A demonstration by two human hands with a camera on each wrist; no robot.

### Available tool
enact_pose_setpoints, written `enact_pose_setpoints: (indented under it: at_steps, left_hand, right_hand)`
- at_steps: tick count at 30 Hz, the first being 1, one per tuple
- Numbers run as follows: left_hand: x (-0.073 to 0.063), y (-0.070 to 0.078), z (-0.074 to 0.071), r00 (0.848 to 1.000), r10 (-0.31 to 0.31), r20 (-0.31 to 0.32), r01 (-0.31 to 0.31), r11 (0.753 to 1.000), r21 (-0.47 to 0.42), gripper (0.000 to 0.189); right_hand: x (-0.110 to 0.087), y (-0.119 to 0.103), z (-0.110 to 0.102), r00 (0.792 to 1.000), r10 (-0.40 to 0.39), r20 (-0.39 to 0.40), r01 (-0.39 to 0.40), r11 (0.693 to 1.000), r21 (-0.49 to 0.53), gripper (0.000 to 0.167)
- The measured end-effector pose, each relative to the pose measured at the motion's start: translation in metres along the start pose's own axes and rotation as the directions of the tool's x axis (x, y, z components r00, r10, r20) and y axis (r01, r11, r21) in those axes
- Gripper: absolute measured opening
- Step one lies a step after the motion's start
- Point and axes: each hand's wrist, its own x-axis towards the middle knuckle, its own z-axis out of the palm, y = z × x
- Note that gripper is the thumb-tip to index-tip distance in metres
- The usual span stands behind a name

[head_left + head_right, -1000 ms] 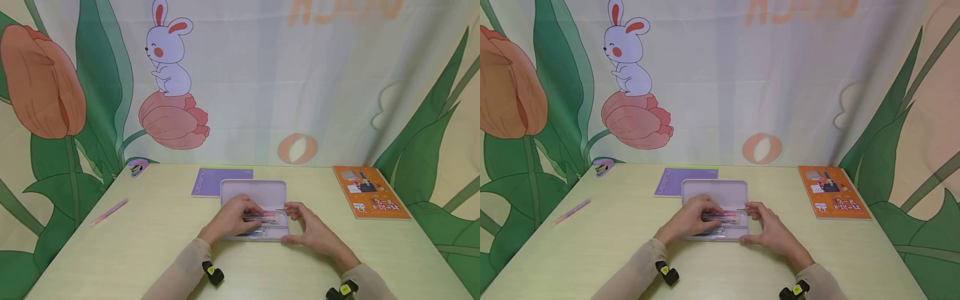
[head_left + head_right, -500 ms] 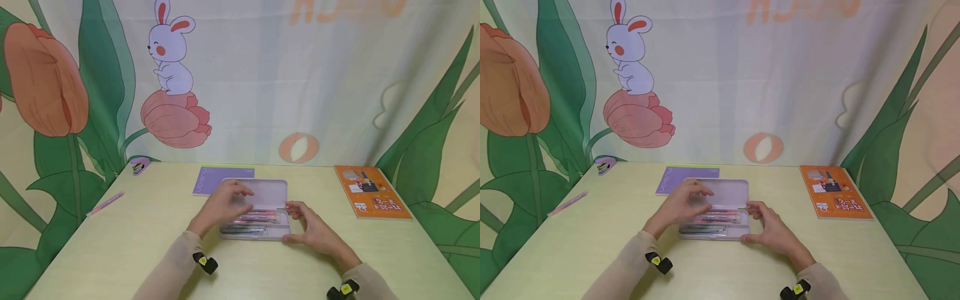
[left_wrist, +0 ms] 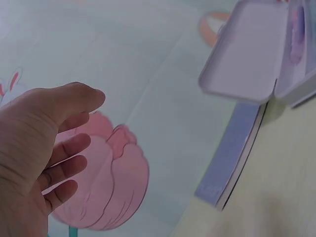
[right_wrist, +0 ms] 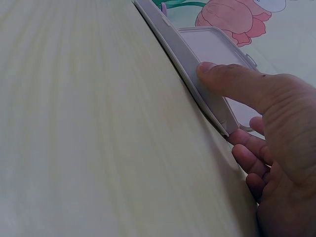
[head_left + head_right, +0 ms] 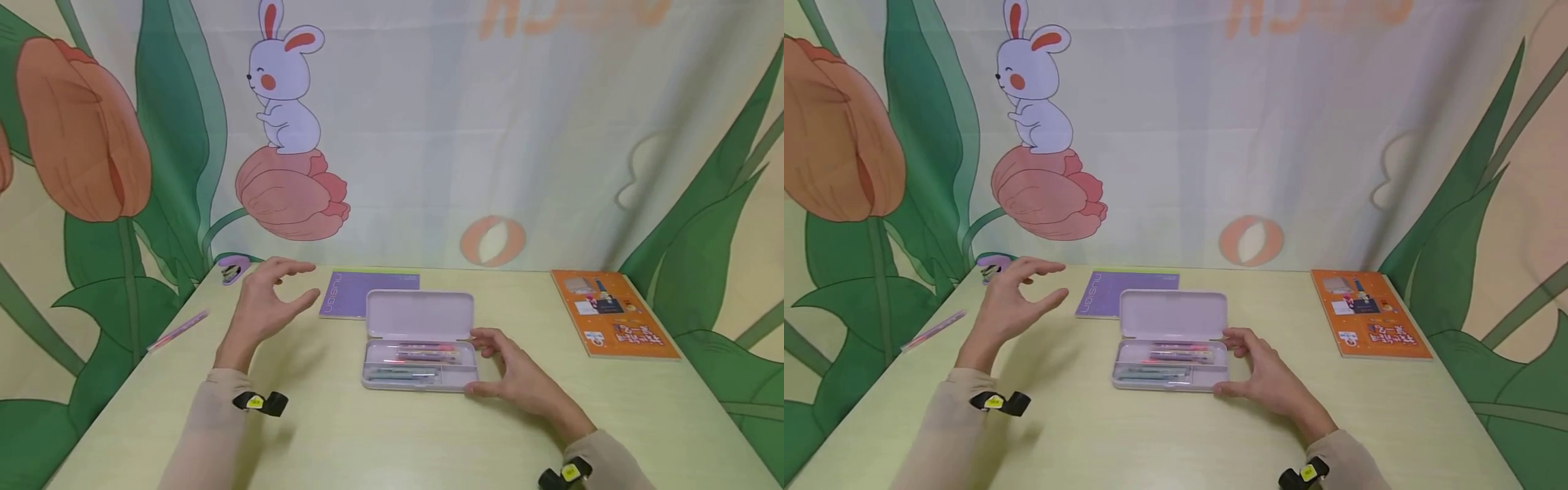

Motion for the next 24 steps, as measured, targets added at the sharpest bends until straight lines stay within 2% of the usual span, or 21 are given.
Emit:
enact_pose_setpoints:
  at_steps: [6, 15, 19, 24]
  left_hand:
    - [-0.009, -0.016, -0.025, 0.999, -0.008, -0.042, 0.010, 0.999, 0.044, 0.045]
    - [-0.028, -0.035, -0.058, 0.996, -0.079, -0.032, 0.082, 0.993, 0.088, 0.056]
    - [-0.039, -0.047, -0.080, 0.988, -0.147, -0.048, 0.152, 0.979, 0.132, 0.059]
    - [-0.056, -0.066, -0.102, 0.964, -0.260, -0.061, 0.267, 0.951, 0.159, 0.062]
  right_hand:
    - [-0.001, 0.001, -0.001, 1.000, 0.004, 0.000, -0.004, 1.000, 0.014, 0.102]
    - [0.000, 0.000, -0.001, 1.000, 0.010, -0.003, -0.010, 1.000, 0.008, 0.101]
    - [0.000, 0.000, 0.000, 1.000, 0.004, 0.000, -0.004, 1.000, 0.008, 0.101]
    - [-0.001, 0.001, 0.000, 1.000, -0.008, -0.010, 0.009, 1.000, 0.010, 0.101]
